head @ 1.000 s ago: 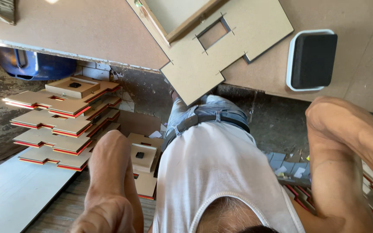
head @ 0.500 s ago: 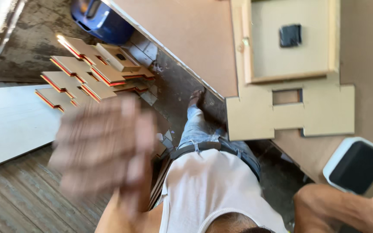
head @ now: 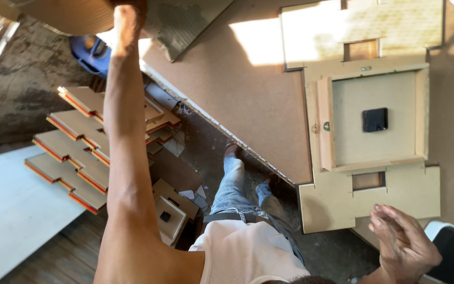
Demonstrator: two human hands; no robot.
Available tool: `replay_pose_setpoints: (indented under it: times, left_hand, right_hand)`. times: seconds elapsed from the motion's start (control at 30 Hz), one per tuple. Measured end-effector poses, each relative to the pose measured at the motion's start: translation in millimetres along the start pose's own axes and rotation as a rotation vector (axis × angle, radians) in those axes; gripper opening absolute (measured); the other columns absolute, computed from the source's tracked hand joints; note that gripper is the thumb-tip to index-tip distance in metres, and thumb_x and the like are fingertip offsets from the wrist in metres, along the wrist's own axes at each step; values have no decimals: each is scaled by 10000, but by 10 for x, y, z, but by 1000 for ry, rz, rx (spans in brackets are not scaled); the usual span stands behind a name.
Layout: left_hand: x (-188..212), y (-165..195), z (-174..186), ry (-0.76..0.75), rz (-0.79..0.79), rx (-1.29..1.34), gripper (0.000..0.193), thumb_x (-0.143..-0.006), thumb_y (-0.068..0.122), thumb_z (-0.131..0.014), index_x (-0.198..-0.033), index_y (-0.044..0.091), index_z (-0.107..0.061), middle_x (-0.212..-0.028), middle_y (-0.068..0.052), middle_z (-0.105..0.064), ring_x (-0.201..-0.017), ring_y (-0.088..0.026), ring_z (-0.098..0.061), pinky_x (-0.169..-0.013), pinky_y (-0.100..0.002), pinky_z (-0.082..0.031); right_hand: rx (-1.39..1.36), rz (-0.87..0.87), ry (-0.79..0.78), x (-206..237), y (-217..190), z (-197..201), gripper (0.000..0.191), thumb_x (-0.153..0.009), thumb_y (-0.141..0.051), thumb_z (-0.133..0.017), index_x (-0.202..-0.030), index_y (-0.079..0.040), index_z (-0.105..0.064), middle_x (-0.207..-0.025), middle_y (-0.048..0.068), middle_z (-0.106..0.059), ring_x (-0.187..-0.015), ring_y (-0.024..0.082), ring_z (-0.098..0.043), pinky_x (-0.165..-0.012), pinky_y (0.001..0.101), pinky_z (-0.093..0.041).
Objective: The person sands a narrow wooden strip by rubbing it back and forth on a sanding block, then fits the strip into the groove of a wooden frame on the workbench. They press the strip into place along the frame edge and use a yellow level to check the assembled frame.
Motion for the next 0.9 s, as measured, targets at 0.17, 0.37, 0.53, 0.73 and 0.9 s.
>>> replay_pose_setpoints:
  times: [0.17,0.37,0.53,0.73,0.9]
  left_hand:
    - [-225,132,9,101,-127,46,236,-1048,15,-649,-1281,36,-678,-1148,-123,-733,-963,-179,-712,-755,-283,-603]
    - [910,1758,159,-57,-314,672,294,-1057,-34,-599,-1343,10,-654,-1225,-155,-713,-1011,-174,-692,-754,-261,-591]
    - [3350,4173,-262,-911,-449,965,675,-899,-128,-691,-1503,94,-487,-1461,-85,-600,-1249,-216,-661,-1006,-328,-629]
    - [4608,5756,97,-1124,-715,1091,732,-859,-109,-743,-1507,87,-465,-1478,-129,-574,-1311,-282,-649,-1014,-371,-652]
    - [5199,6358,-28,-1249,-709,1024,681,-833,-93,-776,-1444,53,-513,-1413,-155,-622,-1246,-288,-693,-951,-357,-623]
  right_hand:
    - [57,-54,5,-4,-355,-104,290,-861,44,-787,-1139,69,-710,-1072,179,-742,-827,162,-743,-550,188,-535]
    - [82,90,-4,111,-381,-140,360,-797,-54,-860,-1123,7,-720,-1066,128,-753,-930,175,-745,-807,302,-617]
    - [-156,66,79,134,-16,26,634,-839,-92,-865,-1389,11,-567,-1284,150,-686,-1080,213,-725,-918,326,-630]
    - [-172,21,311,609,743,785,572,-868,-48,-865,-1364,43,-595,-1304,200,-676,-1123,260,-721,-903,341,-652]
    - [-643,5,302,1033,1544,1399,417,-948,-5,-796,-1321,60,-621,-1243,183,-690,-1128,240,-724,-992,371,-655]
Point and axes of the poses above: each hand's wrist, its own x-axis away from the middle knuckle, its own z-axis out of the back of the hand, y = z × x, the point moved 7 cm from there along -x, towards the middle knuckle
